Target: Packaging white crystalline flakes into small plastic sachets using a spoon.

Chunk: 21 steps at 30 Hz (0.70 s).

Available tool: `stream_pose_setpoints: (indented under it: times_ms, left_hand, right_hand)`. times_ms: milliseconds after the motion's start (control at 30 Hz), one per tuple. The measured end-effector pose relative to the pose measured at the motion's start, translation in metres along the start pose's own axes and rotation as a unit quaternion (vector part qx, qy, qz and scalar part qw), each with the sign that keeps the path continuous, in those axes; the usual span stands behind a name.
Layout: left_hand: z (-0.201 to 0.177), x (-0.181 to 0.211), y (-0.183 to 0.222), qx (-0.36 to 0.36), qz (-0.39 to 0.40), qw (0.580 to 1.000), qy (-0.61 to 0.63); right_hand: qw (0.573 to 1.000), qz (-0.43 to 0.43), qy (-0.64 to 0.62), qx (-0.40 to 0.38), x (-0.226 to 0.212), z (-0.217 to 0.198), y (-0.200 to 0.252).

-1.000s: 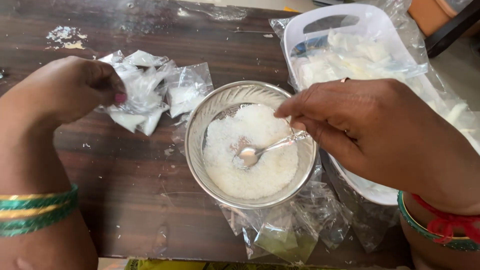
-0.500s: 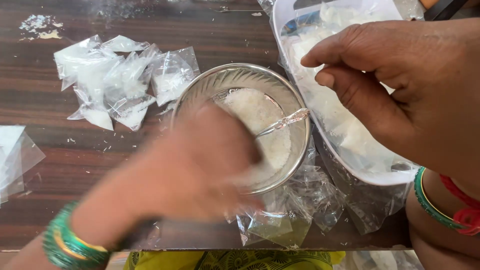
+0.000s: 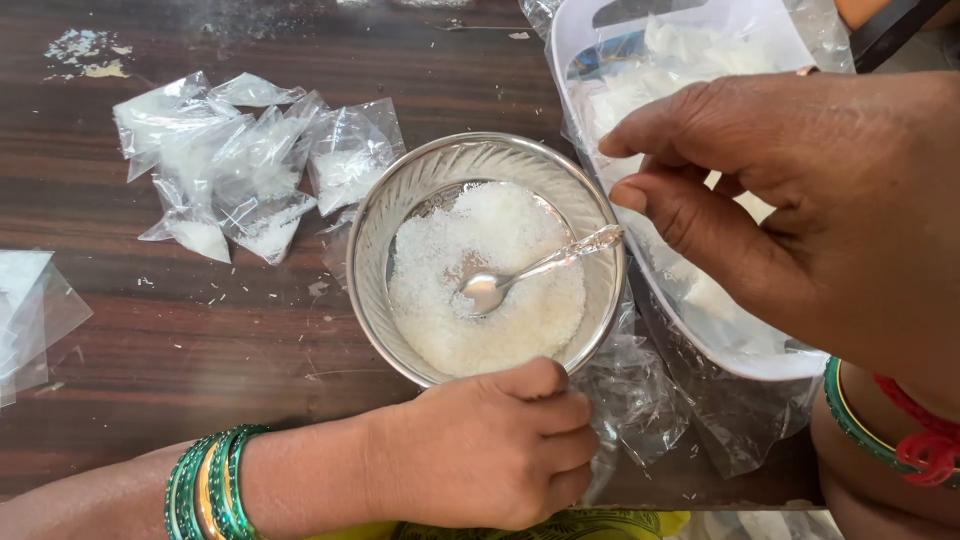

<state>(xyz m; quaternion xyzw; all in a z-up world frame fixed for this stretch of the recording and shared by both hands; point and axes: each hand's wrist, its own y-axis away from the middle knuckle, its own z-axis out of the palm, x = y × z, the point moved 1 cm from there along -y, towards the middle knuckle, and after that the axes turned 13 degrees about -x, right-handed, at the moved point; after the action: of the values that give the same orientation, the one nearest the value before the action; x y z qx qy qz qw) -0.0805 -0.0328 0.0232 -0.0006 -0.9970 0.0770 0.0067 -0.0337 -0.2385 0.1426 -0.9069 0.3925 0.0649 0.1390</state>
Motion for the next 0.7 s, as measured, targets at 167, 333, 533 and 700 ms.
stream_pose_setpoints:
  times_ms: [167, 333, 533, 700]
  left_hand:
    - [-0.021, -0.026, 0.005, 0.169, -0.067, 0.941, 0.285]
    - [-0.008, -0.07, 0.034, 0.312, -0.23, 0.626, 0.676]
    - [-0.008, -0.078, 0.04, 0.327, -0.207, 0.575, 0.72]
    - [-0.024, -0.076, 0.034, 0.278, -0.232, 0.603, 0.711]
  right_hand:
    - [1.0, 0.015, 0.001, -0.004, 0.002, -0.004, 0.001]
    - [0.966, 0.069, -0.245, -0.048, 0.014, 0.005, -0.006]
    - [0.942, 0.028, -0.313, -0.116, 0.035, 0.036, -0.01]
    - [0.919, 0.092, -0.359, -0.138, 0.041, 0.048, -0.006]
